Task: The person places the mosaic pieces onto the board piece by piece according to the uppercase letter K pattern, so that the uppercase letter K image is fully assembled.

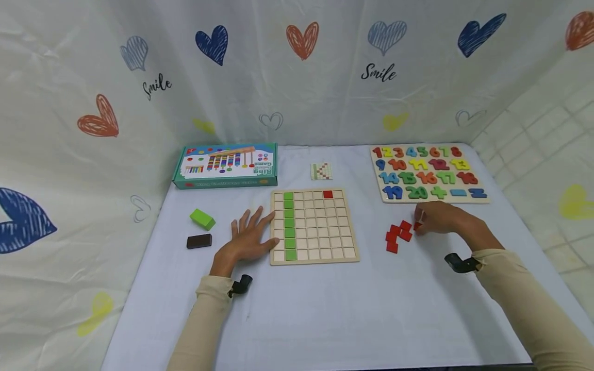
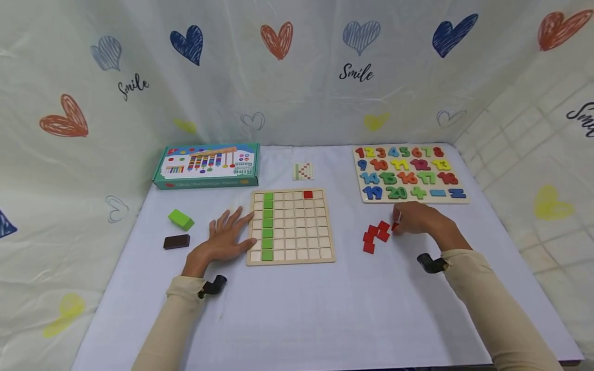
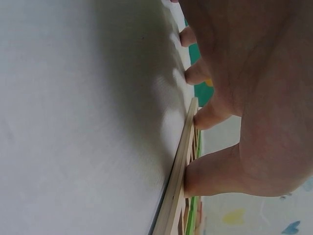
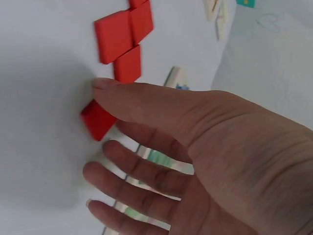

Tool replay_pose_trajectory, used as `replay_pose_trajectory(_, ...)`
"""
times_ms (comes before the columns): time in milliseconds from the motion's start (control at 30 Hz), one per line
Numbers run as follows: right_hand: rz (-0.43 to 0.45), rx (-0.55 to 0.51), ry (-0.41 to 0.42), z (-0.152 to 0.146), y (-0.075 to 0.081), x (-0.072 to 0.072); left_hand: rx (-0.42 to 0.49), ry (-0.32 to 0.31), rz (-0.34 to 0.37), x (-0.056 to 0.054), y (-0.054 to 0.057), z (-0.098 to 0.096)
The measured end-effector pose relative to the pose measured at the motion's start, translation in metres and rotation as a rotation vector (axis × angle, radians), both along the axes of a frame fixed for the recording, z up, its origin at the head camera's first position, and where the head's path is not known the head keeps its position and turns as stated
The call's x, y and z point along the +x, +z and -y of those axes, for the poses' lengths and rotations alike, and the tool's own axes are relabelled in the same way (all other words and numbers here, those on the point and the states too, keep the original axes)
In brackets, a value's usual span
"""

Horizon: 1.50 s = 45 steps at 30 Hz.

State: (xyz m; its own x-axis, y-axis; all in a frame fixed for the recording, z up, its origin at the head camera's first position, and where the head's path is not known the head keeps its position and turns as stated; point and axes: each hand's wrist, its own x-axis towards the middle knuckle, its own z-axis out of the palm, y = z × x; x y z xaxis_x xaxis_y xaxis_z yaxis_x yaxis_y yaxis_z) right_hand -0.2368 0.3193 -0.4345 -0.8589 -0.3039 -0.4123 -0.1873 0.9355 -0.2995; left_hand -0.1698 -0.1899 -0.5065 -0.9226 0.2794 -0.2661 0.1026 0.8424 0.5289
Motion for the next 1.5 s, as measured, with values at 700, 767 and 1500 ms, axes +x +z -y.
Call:
replay_pose_trajectory(700,-0.001,-0.055,-0.029,-0.010,-0.009,0.003,-0.002,-0.004,-0.019,-0.001,-0.004,0.002)
replay_pose_trajectory(767,0.022,-0.063,-0.051,-0.012,-0.006,0.004,0.003,-0.003,-0.020,-0.002,-0.004,0.003)
replay_pose_trajectory(1500,-0.062,-0.230,0.052,0.079,0.017,-0.016,-0.012,-0.010,-0.011,-0.002,-0.004,0.003)
